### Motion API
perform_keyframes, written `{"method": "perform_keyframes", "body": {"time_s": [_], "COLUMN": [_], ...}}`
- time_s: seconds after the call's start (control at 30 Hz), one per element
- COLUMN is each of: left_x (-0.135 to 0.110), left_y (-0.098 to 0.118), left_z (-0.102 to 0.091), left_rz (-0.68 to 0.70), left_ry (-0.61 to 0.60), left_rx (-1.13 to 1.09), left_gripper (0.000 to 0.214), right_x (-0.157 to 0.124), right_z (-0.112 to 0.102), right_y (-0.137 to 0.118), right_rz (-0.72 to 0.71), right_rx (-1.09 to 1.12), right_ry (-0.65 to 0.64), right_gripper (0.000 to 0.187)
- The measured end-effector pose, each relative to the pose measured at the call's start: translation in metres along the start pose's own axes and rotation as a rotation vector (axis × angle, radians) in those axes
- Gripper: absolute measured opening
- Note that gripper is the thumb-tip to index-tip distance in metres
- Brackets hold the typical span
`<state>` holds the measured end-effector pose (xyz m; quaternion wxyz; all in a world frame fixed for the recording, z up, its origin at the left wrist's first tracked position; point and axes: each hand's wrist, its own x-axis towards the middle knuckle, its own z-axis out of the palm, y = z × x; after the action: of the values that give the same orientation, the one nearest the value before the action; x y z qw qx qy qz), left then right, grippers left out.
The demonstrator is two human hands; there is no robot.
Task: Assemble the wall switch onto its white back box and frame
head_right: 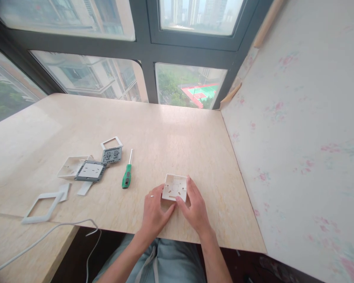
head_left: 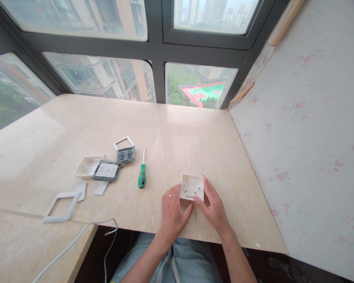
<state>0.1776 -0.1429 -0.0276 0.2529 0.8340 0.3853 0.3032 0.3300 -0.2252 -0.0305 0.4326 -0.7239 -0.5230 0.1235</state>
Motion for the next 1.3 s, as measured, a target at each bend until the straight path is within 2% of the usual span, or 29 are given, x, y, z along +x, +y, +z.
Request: {"method": "perform_keyframes", "body": {"time_s": [0.27, 0.47, 0.7, 1.0, 1.3], "left_x": [0.001, 0.009, 0.007, 0.002, -0.002], "left_y": [0.006, 0.009, 0.008, 0.011, 0.012], "left_z": [-0.004, -0.003, -0.001, -0.003, -0.001], "left_rz": [-0.011, -0.044, -0.044, -0.029, -0.001], "left_ry": [-0.053, -0.061, -0.07, -0.103, -0.057], "left_rx": [0.045, 0.036, 0.045, 0.078, 0.089], "left_gripper": [0.056, 0.056, 0.061, 0.061, 0.06], "right_x": [-0.001, 0.001, 0.001, 0.0, 0.001], "right_z": [-0.001, -0.001, 0.001, 0.001, 0.002], "right_y": [-0.003, -0.004, -0.002, 0.0, 0.001], "right_rz": [0.008, 0.064, 0.032, 0.046, 0.073], "right_rx": [-0.032, 0.018, 0.044, 0.045, 0.034], "right_ry": [-0.017, 0.037, 0.076, 0.059, 0.062], "right_gripper": [0.055, 0.047, 0.032, 0.03, 0.032]}}
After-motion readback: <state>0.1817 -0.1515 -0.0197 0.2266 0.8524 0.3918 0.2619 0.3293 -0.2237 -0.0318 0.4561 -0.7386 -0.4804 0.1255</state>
